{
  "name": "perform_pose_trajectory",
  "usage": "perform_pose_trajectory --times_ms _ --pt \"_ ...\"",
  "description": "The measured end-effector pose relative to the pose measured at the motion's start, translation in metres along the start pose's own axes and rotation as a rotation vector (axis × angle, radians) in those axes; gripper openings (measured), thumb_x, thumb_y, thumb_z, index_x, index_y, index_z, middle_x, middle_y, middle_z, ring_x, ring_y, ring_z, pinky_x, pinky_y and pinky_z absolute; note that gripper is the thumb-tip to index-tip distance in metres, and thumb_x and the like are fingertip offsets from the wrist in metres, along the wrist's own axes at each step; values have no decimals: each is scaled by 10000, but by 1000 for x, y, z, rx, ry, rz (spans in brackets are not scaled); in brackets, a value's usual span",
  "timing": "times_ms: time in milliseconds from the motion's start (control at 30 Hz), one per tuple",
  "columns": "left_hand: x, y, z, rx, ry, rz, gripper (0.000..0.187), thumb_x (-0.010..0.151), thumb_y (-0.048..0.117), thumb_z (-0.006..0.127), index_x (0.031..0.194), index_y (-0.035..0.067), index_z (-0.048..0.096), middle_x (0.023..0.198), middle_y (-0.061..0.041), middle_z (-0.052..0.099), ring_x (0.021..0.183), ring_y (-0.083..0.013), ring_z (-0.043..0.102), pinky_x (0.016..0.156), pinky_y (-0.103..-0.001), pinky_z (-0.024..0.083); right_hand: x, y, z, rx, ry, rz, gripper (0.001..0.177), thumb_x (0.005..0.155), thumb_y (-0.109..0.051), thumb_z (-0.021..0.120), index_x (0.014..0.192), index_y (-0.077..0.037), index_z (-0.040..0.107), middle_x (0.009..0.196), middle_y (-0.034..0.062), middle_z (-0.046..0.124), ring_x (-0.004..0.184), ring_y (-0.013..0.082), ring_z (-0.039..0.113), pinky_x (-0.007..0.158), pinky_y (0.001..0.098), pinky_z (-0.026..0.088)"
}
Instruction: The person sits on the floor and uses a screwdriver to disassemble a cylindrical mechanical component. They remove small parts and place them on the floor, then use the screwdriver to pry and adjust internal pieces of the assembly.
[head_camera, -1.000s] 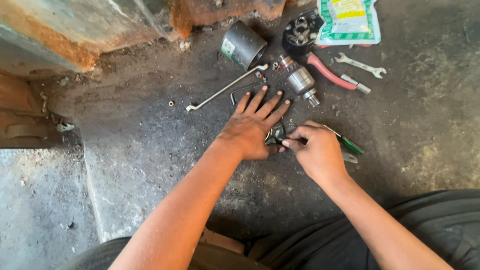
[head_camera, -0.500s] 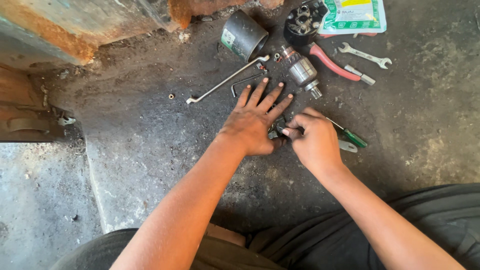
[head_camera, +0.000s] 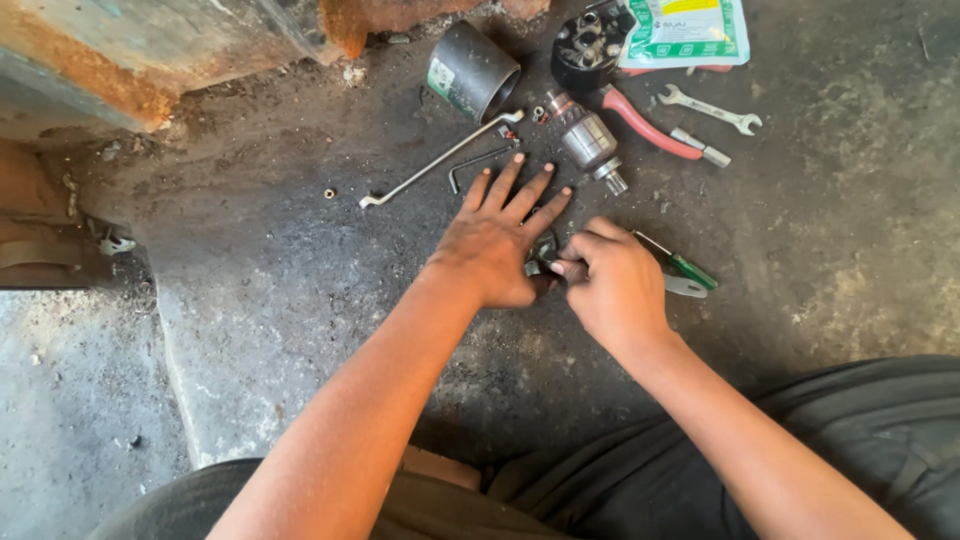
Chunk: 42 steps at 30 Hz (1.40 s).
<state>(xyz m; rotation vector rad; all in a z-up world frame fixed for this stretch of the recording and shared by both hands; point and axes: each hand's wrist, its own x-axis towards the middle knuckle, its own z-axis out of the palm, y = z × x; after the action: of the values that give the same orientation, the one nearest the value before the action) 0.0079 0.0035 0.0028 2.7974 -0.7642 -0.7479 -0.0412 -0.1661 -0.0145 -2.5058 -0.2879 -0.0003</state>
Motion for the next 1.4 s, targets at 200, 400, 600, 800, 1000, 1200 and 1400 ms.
perform_pose_trajectory --times_ms 200,400,600,800,1000,1200,1400 --pt "1 0 1 -13 -15 3 1014 786 539 688 1604 235 172 1692 -77 80 1557 -334 -16 1247 -512 12 2 -4 0 -116 26 -87 149 750 -50 774 746 -30 626 869 90 610 853 360 615 719 482 492" --pt "3 0 0 22 -15 18 1057 762 467 712 1624 217 153 1701 -85 92 1564 -327 -11 1249 -500 18 3 -5 -2 -126 49 -154 138 742 -55 766 750 -46 629 870 87 601 867 354 617 732 488 487" --pt "0 -2 -1 -38 -8 12 1127 719 516 751 1622 223 144 1701 -61 111 1573 -297 11 1263 -509 11 -8 -5 -5 -97 17 -136 143 737 -86 777 752 -47 640 849 90 601 844 357 633 729 474 505" --pt "2 -4 7 -55 47 16 1109 753 547 743 1613 213 128 1693 -79 110 1559 -325 16 1246 -534 4 0 -7 -5 -119 40 -115 146 782 -88 781 772 -38 644 864 94 614 843 361 623 714 477 502" --pt "2 0 -1 -13 -7 -12 1124 728 516 744 1623 205 140 1696 -80 102 1565 -318 9 1248 -533 -7 1 -4 -7 -99 -40 -29 156 774 -110 788 746 -50 647 849 87 619 812 344 631 692 474 499" --pt "-1 5 -5 -27 -15 -27 1041 744 472 713 1605 211 191 1694 -79 93 1566 -326 -5 1248 -540 -14 2 -5 -2 -140 40 -86 139 725 -77 780 723 -59 642 846 73 626 818 345 635 686 465 503" --pt "1 7 -6 -12 -30 -42 1025 734 435 708 1605 208 217 1704 -77 89 1572 -326 -2 1247 -545 -16 3 -8 0 -138 62 -65 181 723 -109 791 721 -49 621 830 87 609 826 349 632 675 472 497"
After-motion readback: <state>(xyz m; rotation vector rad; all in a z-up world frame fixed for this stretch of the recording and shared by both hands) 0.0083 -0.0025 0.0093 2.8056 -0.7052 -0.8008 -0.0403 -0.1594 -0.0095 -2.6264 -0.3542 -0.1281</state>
